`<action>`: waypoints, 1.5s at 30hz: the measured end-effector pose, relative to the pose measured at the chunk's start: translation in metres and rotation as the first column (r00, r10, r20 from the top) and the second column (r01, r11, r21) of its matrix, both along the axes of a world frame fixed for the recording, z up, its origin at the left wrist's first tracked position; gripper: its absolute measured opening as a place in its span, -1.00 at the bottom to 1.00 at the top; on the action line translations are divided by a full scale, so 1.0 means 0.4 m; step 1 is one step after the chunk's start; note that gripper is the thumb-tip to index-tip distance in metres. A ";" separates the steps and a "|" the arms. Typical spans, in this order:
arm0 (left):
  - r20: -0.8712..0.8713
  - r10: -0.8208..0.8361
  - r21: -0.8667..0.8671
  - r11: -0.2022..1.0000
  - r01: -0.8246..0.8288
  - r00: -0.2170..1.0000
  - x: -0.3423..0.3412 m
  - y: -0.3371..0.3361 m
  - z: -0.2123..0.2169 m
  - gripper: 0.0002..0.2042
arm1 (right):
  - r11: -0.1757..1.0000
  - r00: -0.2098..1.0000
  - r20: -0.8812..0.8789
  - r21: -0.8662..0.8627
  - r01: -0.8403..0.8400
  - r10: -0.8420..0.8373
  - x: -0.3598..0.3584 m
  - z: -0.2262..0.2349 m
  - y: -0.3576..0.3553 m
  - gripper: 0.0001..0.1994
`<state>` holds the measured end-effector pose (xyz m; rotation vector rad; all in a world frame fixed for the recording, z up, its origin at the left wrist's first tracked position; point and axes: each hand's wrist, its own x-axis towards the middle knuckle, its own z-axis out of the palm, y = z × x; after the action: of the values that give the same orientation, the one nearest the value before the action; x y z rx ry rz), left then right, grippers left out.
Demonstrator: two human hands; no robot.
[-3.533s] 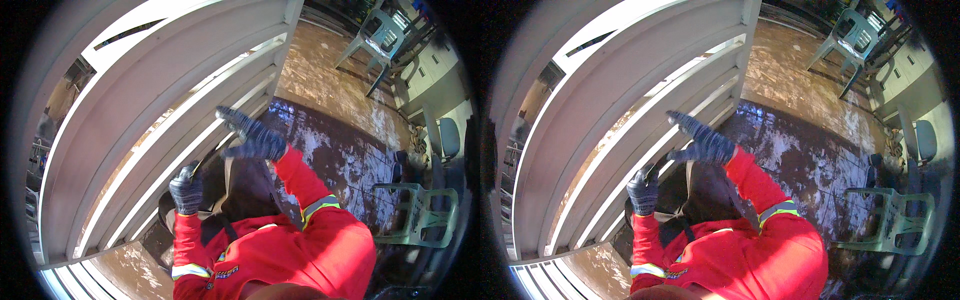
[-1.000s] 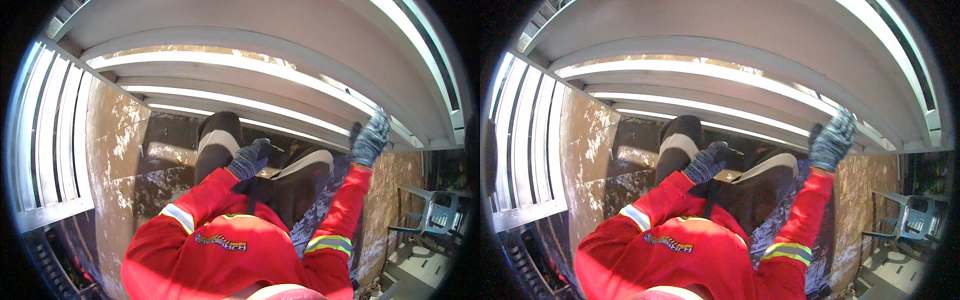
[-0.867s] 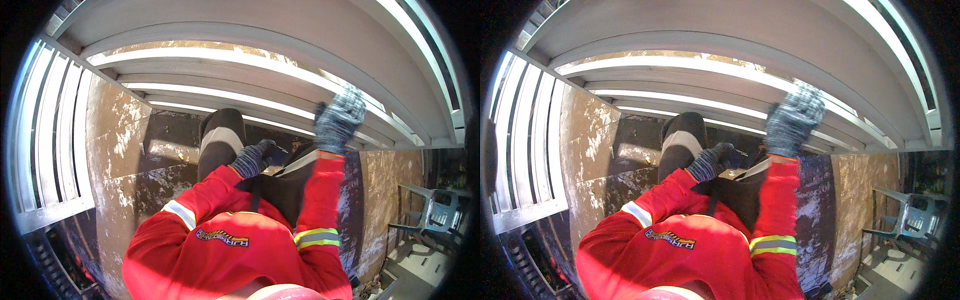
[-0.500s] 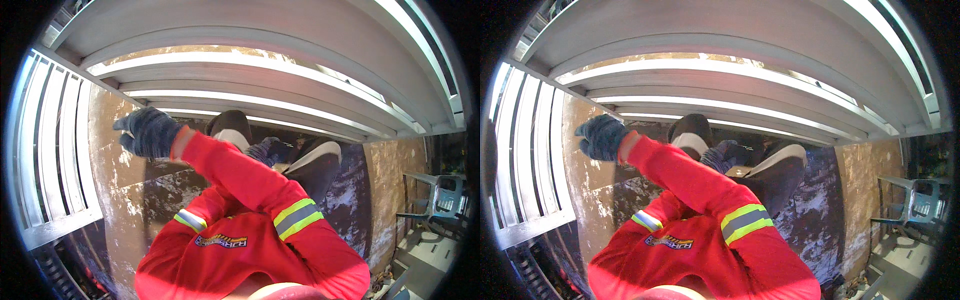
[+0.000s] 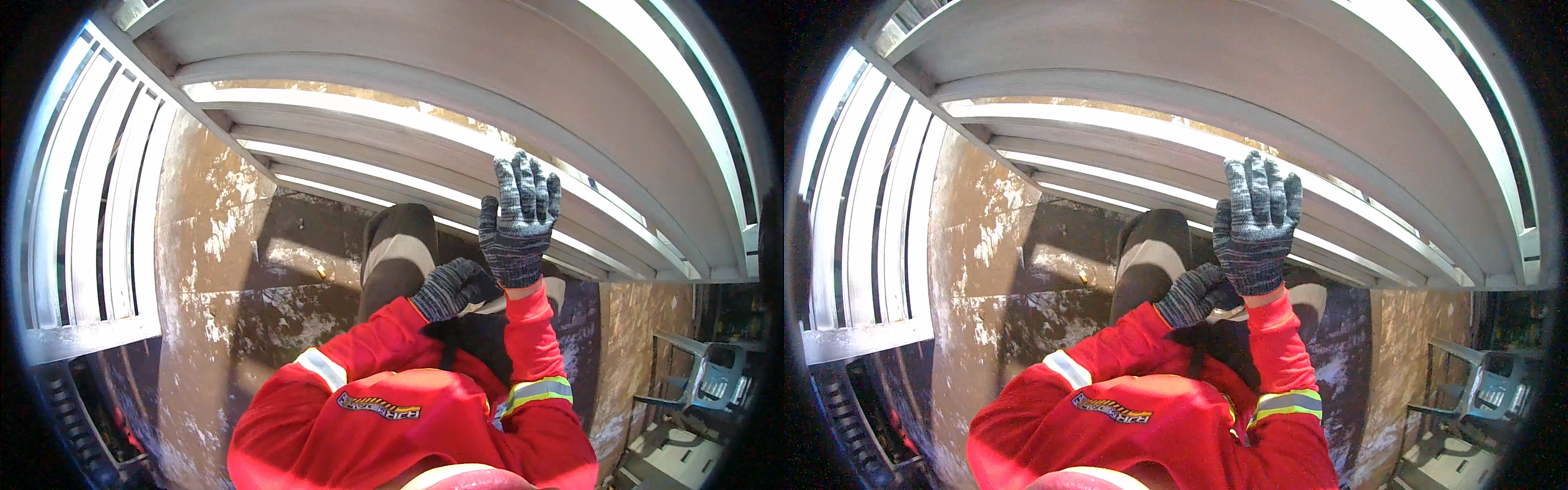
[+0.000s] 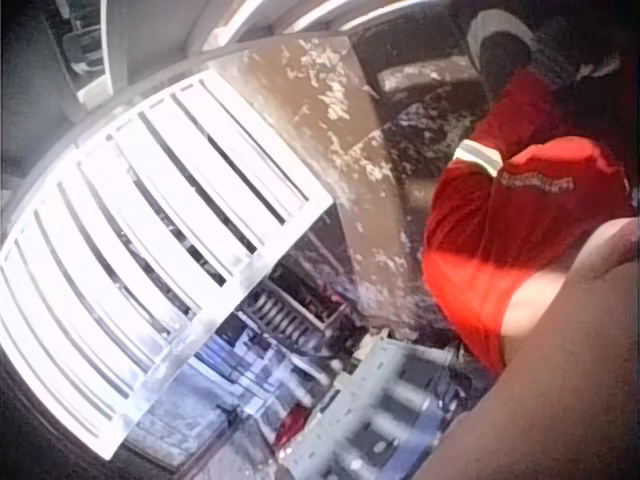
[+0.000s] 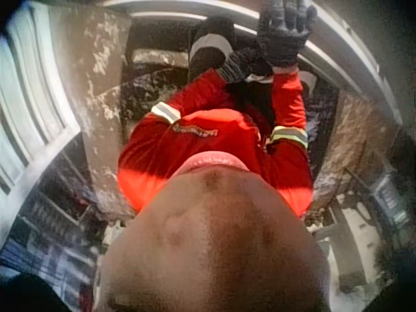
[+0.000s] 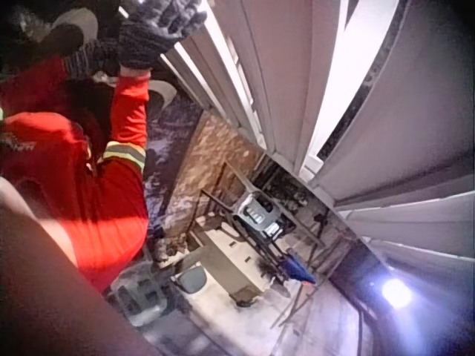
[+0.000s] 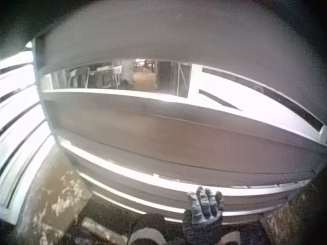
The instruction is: The person sits on the floor and sands the underside of a white wooden slatted structure using a sanding block. They systematically rub the block along the edges and flat surfaces of the slats.
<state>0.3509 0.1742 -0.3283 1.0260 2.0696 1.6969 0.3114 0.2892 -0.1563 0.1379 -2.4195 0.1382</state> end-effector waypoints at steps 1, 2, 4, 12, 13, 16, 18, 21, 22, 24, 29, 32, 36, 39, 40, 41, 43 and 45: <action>-0.010 0.012 0.003 1.000 -0.012 1.000 -0.003 0.001 -0.003 -0.69 | 1.000 1.000 0.015 0.001 0.011 -0.011 0.005 0.007 0.002 -0.44; -0.020 0.024 0.007 1.000 -0.024 1.000 -0.006 -0.004 -0.007 -0.70 | 1.000 0.999 0.031 0.002 0.023 -0.023 0.010 0.012 0.003 -0.44; 0.131 0.019 0.076 0.997 -0.029 0.991 -0.015 -0.019 0.008 -0.72 | 0.998 0.994 0.103 -0.026 0.050 -0.047 0.029 0.036 0.008 -0.44; 0.291 0.099 0.099 0.986 -0.133 0.952 -0.010 -0.166 0.171 -0.75 | 0.554 0.821 0.419 -0.818 0.156 0.387 0.245 -0.074 0.106 -0.45; 0.301 0.092 0.126 0.983 -0.135 0.949 0.000 -0.177 0.167 -0.76 | 0.433 0.717 0.418 -0.884 0.177 0.559 0.266 -0.101 0.116 -0.49; 0.283 0.101 0.199 0.966 -0.162 0.954 0.011 -0.189 0.134 -0.78 | 0.435 0.639 0.406 -0.892 0.122 0.653 0.300 -0.102 0.098 -0.53; 0.246 0.127 0.241 0.952 -0.188 0.961 0.019 -0.190 0.091 -0.80 | 0.417 0.661 0.363 -0.905 0.082 0.657 0.289 -0.098 0.083 -0.53; 0.509 0.050 0.366 0.891 -0.269 0.859 0.023 -0.183 0.092 -0.82 | 0.329 0.668 0.313 -0.938 0.107 0.676 0.287 -0.105 0.083 -0.51; 0.494 0.069 0.348 0.898 -0.270 0.867 0.018 -0.180 0.103 -0.83 | 0.335 0.661 0.327 -0.935 0.120 0.676 0.285 -0.109 0.088 -0.50; 0.124 0.219 0.120 0.965 -0.234 0.968 0.007 -0.184 0.133 -0.83 | 0.338 0.620 0.321 -0.936 0.095 0.716 0.280 -0.095 0.102 -0.49; 0.046 0.257 0.008 0.966 -0.258 0.965 -0.010 -0.202 0.130 -0.85 | -0.414 0.792 -0.304 -0.907 -0.072 0.529 0.276 -0.132 0.138 -0.48; 0.151 0.247 0.065 0.964 -0.259 0.957 -0.007 -0.198 0.140 -0.85 | 0.109 0.779 0.035 -0.993 -0.042 0.626 0.268 -0.127 0.124 -0.53; 0.164 0.234 0.026 0.970 -0.241 0.958 0.001 -0.194 0.144 -0.79 | 0.347 0.698 0.267 -0.937 0.028 0.665 0.262 -0.134 0.082 -0.68; 0.415 0.160 0.157 0.957 -0.244 0.896 0.012 -0.203 0.128 -0.57 | 0.448 0.747 0.258 -0.892 -0.059 0.613 0.245 -0.132 0.068 -0.75; 0.270 0.274 0.079 0.949 -0.305 0.923 -0.001 -0.212 0.137 -0.49 | 0.505 0.778 0.237 -0.855 -0.117 0.582 0.235 -0.132 0.066 -0.77; 0.112 0.372 0.011 0.927 -0.375 0.922 -0.017 -0.228 0.150 -0.41 | 0.560 0.807 0.212 -0.811 -0.169 0.552 0.227 -0.130 0.064 -0.78; -0.113 0.459 -0.072 0.881 -0.468 0.881 -0.046 -0.276 0.188 -0.30 | 0.571 0.823 0.176 -0.795 -0.204 0.540 0.218 -0.123 0.070 -0.80; -0.204 0.462 -0.130 0.861 -0.491 0.863 -0.055 -0.321 0.232 -0.21 | 0.626 0.822 0.187 -0.742 -0.240 0.537 0.211 -0.113 0.066 -0.82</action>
<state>0.3289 0.0458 -0.2356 0.6456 2.7069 1.6284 0.3956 0.3154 -0.2015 0.3271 -2.4989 1.4017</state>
